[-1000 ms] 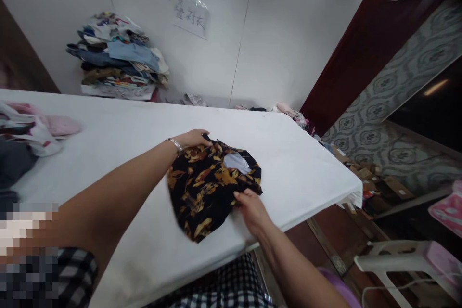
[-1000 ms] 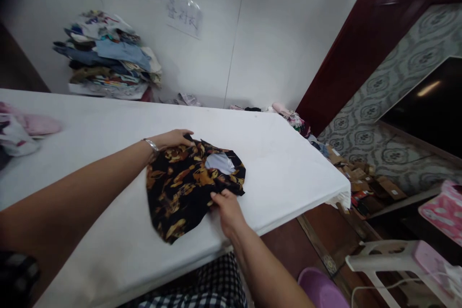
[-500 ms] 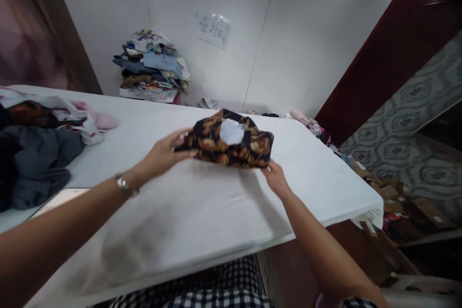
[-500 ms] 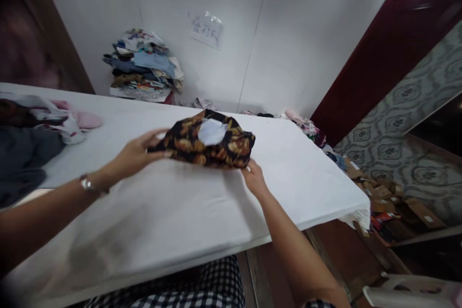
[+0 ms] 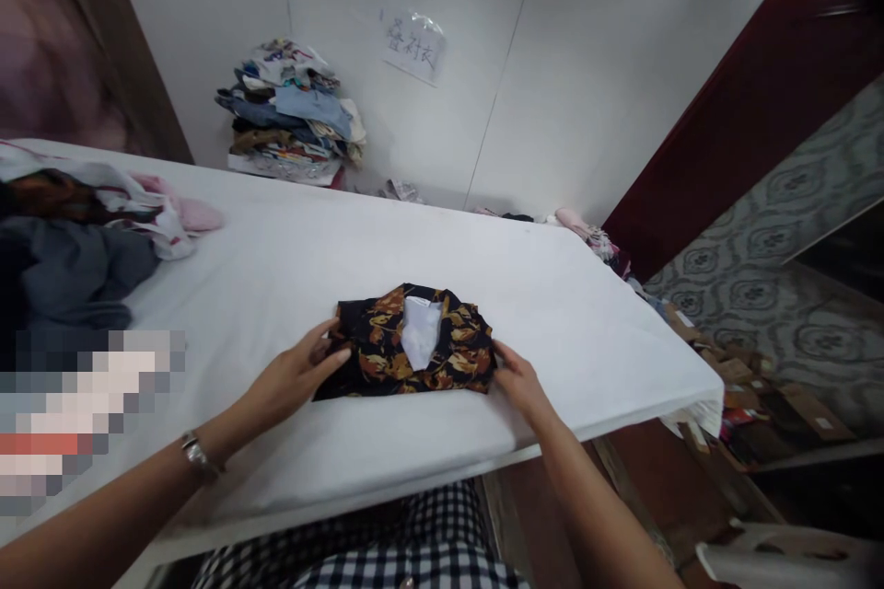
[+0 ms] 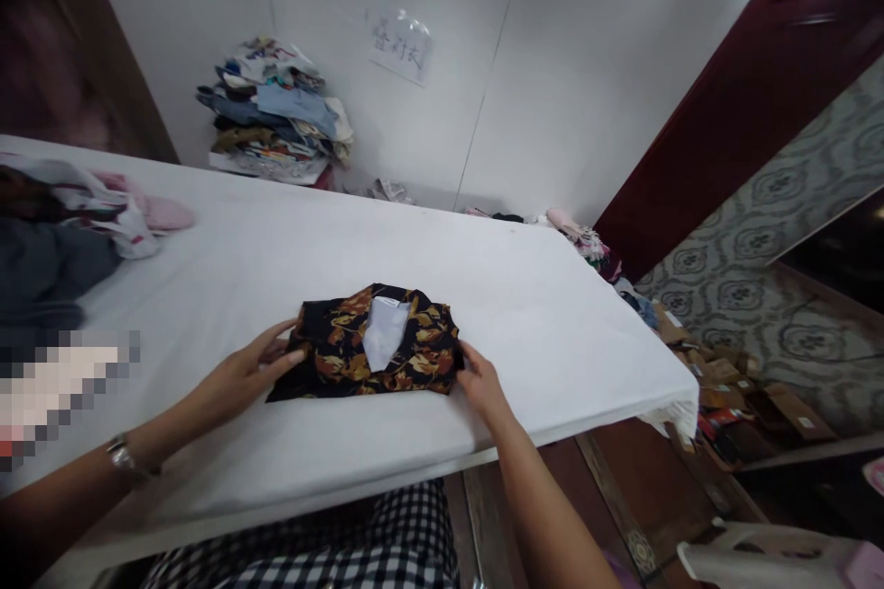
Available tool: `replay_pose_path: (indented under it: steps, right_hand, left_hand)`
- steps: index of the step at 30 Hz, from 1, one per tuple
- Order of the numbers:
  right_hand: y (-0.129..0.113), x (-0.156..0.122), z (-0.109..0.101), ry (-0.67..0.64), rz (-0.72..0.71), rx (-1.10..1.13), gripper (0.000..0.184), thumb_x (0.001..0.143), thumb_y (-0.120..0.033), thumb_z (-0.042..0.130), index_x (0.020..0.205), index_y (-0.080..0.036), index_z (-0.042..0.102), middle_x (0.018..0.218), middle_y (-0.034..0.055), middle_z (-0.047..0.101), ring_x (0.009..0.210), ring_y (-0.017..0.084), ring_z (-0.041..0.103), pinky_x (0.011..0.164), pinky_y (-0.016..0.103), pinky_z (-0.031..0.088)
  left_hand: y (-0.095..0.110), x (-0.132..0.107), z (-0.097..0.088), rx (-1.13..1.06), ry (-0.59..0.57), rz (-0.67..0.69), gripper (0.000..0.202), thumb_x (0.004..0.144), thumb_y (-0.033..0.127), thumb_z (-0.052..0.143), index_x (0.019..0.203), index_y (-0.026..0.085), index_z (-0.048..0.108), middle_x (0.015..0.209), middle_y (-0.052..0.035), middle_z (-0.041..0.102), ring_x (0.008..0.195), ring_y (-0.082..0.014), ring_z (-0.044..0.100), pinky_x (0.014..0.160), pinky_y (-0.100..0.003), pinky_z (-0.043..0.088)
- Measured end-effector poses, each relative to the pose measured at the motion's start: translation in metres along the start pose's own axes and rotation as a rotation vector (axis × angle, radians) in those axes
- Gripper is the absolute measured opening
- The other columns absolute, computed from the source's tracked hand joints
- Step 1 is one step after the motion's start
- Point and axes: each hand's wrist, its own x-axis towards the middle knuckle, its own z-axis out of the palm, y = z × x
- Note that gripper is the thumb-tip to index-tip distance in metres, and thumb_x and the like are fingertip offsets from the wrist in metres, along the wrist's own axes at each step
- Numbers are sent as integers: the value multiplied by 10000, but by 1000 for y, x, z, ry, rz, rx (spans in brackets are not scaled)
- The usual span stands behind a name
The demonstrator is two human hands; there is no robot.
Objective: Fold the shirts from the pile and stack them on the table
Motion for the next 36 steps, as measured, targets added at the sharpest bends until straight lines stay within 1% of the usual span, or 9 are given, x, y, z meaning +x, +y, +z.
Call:
replay_pose_path:
  steps: [4, 7, 11, 15, 19, 23, 30, 33, 36]
  right_hand:
    - [-3, 28, -1, 148, 104, -34, 584, 732, -469, 676, 1246, -199, 620, 1204, 109, 670, 1136, 268, 602, 1007, 439, 441]
    - [-11, 54, 10, 133, 87, -256, 550, 725, -518, 673, 1185, -217, 658, 1163, 95, 689, 1097, 272, 620, 1000, 444, 431]
    - [-18, 79, 27, 58, 11, -431, 361, 724, -448, 673, 1019, -249, 730, 1070, 63, 725, 1035, 277, 643, 962, 431, 445]
    - [-13, 87, 28, 12, -6, -411, 205, 725, -329, 630, 867, -239, 748, 938, 36, 746, 932, 246, 666, 907, 395, 475]
    - [1, 85, 20, 29, -30, -329, 236, 732, -305, 561, 865, -214, 733, 912, 27, 742, 876, 222, 664, 833, 356, 500]
    - [-1, 83, 16, -29, 25, -407, 257, 728, -279, 547, 893, -207, 730, 925, 32, 740, 877, 218, 661, 829, 342, 490]
    - [-42, 96, 24, -128, 47, -634, 301, 813, -428, 566, 922, -207, 738, 945, 52, 740, 878, 224, 658, 796, 315, 471]
    - [-37, 105, 28, -210, 46, -641, 202, 772, -313, 613, 879, -203, 745, 897, 43, 745, 834, 214, 662, 763, 300, 475]
    - [-18, 113, 29, -142, -3, -503, 205, 733, -217, 603, 887, -208, 738, 898, 23, 744, 859, 197, 660, 791, 295, 483]
  left_hand:
    - [17, 29, -4, 186, 67, -3, 625, 785, 662, 411, 1221, 248, 585, 1171, -78, 680, 1003, -278, 653, 859, -356, 507]
    - [33, 55, 0, 324, 47, 22, 559, 812, 630, 397, 1109, 226, 643, 1140, -93, 693, 1034, -284, 639, 866, -343, 488]
    - [51, 74, 13, 352, -31, 23, 465, 777, 584, 499, 953, 197, 686, 1060, -129, 713, 988, -307, 649, 819, -348, 485]
    - [55, 70, 13, 274, 12, 44, 345, 778, 503, 531, 885, 215, 690, 1008, -92, 725, 921, -269, 662, 764, -319, 486]
    - [42, 54, 2, 87, 88, -17, 376, 742, 559, 560, 852, 226, 695, 904, -49, 740, 826, -244, 669, 701, -313, 492]
    - [27, 47, -2, -52, -52, -102, 436, 667, 610, 617, 806, 210, 717, 869, -58, 750, 827, -261, 670, 696, -318, 500]
    - [45, 63, -2, 205, -39, -34, 574, 782, 663, 419, 858, 179, 718, 994, -108, 740, 908, -268, 659, 771, -322, 467]
    - [50, 72, 6, 323, -86, 19, 470, 794, 579, 451, 819, 188, 711, 938, -105, 740, 865, -258, 659, 724, -310, 455]
    - [46, 76, 14, 359, -60, 23, 408, 801, 521, 461, 824, 193, 700, 940, -105, 731, 867, -259, 651, 710, -313, 446]
